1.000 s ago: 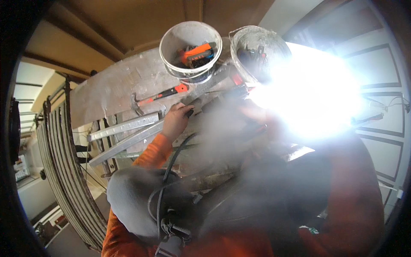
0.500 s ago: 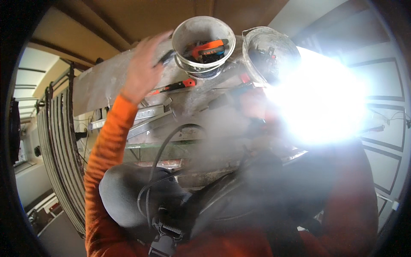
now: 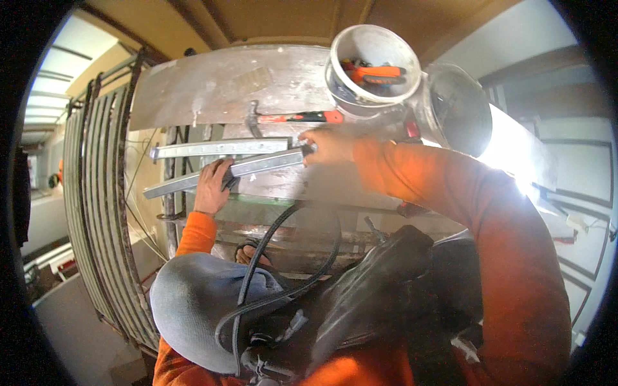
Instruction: The person secures a metal strip to a ceiling panel using a hammer and a cordless drill. They then handle a small black component with wires, manipulating it with both hands.
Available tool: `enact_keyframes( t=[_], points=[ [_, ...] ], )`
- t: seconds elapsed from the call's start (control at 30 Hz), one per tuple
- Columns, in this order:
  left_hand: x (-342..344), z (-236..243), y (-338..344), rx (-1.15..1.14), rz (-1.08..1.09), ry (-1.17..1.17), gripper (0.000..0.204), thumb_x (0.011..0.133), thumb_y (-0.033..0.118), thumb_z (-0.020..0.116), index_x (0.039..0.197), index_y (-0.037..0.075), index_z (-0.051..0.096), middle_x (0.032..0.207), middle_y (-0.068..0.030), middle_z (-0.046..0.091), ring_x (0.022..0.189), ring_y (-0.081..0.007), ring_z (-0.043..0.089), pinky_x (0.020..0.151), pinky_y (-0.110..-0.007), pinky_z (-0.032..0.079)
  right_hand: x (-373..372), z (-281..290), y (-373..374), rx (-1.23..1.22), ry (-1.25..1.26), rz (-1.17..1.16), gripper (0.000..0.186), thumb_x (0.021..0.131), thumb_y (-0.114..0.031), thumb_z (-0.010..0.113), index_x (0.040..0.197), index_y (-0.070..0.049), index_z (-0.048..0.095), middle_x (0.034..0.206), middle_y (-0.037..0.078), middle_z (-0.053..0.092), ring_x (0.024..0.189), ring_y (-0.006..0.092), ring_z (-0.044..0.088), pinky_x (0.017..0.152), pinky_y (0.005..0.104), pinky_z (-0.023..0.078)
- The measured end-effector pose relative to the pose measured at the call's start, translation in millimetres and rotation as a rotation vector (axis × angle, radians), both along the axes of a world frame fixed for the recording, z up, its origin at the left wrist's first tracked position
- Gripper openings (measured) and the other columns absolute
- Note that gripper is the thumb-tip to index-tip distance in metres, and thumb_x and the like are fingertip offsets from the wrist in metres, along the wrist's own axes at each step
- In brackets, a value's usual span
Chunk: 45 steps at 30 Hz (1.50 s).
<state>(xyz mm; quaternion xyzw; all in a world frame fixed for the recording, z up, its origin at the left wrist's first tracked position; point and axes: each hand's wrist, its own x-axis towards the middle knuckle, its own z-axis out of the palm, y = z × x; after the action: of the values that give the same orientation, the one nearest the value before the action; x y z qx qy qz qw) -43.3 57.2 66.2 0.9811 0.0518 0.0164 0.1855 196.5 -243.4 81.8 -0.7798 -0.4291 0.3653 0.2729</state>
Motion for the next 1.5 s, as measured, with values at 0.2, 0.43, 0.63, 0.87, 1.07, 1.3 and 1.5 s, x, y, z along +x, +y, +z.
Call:
enact_keyframes(
  t=[0.2,0.43,0.63,0.87,1.07,1.3,1.5],
  points=[
    [7,-2,16,-0.081,-0.052,-0.039,0.061,0.074,0.006,0.060,0.134,0.017,0.062,0.117,-0.0152,0.064,0.111,-0.0352,0.057,0.104,-0.047,0.043,-22,-28,21,-0.117,0.038,-0.206,0.042,0.090,-0.021,0.072,0.124,-0.002,0.056,0.092,0.015,0.070,0.081,0.0225,0.068,0.071,0.0342,0.055],
    [2,-19,15,-0.052,0.116,-0.166,0.040,0.073,0.014,0.061,0.111,0.008,0.072,0.108,-0.0130,0.067,0.110,-0.0328,0.057,0.102,-0.047,0.042,-44,-40,22,-0.291,0.582,-0.464,0.020,0.092,-0.016,0.060,0.098,0.003,0.064,0.074,0.010,0.066,0.061,0.0176,0.066,0.052,0.0321,0.055],
    [17,-41,12,-0.017,0.213,-0.371,0.023,0.069,0.015,0.065,0.089,0.005,0.070,0.089,-0.0108,0.066,0.096,-0.0322,0.060,0.093,-0.046,0.044,-43,-55,23,-0.221,0.168,-0.340,0.030,0.095,-0.026,0.058,0.089,0.002,0.066,0.076,0.015,0.068,0.062,0.0267,0.068,0.059,0.0413,0.056],
    [25,-48,8,-0.042,0.152,-0.433,0.020,0.067,0.012,0.063,0.087,0.008,0.067,0.087,-0.0101,0.064,0.092,-0.0333,0.059,0.089,-0.046,0.045,35,16,24,-0.100,-0.356,-0.267,0.017,0.091,-0.022,0.061,0.100,-0.012,0.071,0.087,0.016,0.073,0.084,0.0376,0.070,0.075,0.0497,0.053],
    [14,-35,-9,-0.075,0.161,-0.514,0.037,0.068,0.008,0.060,0.104,0.009,0.068,0.104,-0.0127,0.067,0.105,-0.0386,0.058,0.097,-0.048,0.044,26,4,12,-0.028,-0.451,0.155,0.021,0.089,-0.013,0.063,0.110,-0.013,0.069,0.107,0.012,0.069,0.101,0.0325,0.067,0.085,0.0476,0.054],
    [-5,-22,-67,-0.327,0.280,-0.511,0.038,0.072,0.006,0.059,0.109,0.010,0.068,0.107,-0.0114,0.067,0.104,-0.0361,0.059,0.095,-0.046,0.046,-2,-33,46,-0.171,-0.628,0.095,0.028,0.089,-0.003,0.054,0.112,-0.009,0.067,0.115,0.010,0.062,0.118,0.0322,0.059,0.092,0.0498,0.051],
    [-17,-23,-95,-0.392,0.295,-0.354,0.040,0.070,0.006,0.061,0.109,0.010,0.067,0.110,-0.0110,0.068,0.111,-0.0365,0.057,0.102,-0.048,0.043,3,-33,37,-0.113,-0.584,0.203,0.025,0.087,-0.007,0.059,0.112,-0.009,0.067,0.119,0.009,0.063,0.118,0.0306,0.059,0.093,0.0479,0.050]
  ],
)
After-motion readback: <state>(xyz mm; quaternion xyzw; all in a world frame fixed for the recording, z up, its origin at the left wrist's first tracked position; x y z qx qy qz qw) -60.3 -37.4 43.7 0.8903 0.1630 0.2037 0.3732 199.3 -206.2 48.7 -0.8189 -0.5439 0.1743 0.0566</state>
